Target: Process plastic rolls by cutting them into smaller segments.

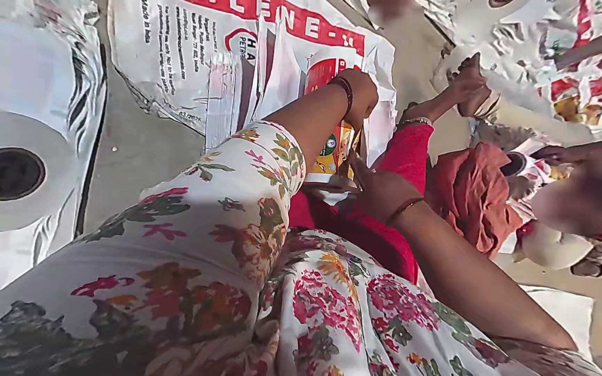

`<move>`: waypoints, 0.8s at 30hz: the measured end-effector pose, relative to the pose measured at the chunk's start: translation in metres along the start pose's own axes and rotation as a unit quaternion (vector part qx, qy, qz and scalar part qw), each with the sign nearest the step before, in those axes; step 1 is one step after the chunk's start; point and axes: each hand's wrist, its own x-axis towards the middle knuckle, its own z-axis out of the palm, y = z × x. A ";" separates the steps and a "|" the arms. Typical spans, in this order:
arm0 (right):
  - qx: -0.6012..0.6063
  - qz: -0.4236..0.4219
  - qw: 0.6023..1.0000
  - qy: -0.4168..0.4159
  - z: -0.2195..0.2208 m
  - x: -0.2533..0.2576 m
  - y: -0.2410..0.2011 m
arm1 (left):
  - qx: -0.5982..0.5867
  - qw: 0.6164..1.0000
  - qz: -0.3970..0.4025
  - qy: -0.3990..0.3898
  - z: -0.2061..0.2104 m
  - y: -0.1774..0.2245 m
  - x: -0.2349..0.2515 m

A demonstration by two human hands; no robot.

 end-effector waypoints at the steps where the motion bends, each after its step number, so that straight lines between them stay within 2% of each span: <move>1: -0.021 0.000 1.000 -0.016 0.000 -0.007 -0.002 | -0.003 1.000 -0.001 0.001 0.000 0.000 0.000; 7: -0.081 0.001 0.992 -0.098 0.006 -0.039 -0.012 | -0.005 1.000 -0.007 -0.001 0.001 0.007 -0.002; 9: -0.083 -0.024 0.990 -0.109 0.008 -0.048 -0.009 | -0.004 1.000 -0.006 0.003 0.001 0.006 -0.004; 12: -0.047 -0.038 0.998 -0.020 0.006 -0.053 -0.001 | 0.003 1.000 -0.002 0.007 0.002 0.003 -0.003; 15: -0.016 0.016 0.999 0.035 -0.005 -0.036 0.001 | -0.002 1.000 -0.002 0.014 0.006 0.003 -0.002; 20: -0.007 -0.001 1.000 0.023 -0.001 -0.009 0.000 | -0.011 1.000 -0.015 0.014 0.004 0.003 -0.003; 24: -0.017 -0.004 1.000 -0.015 0.003 -0.015 -0.003 | -0.012 1.000 -0.019 0.015 0.006 0.005 -0.002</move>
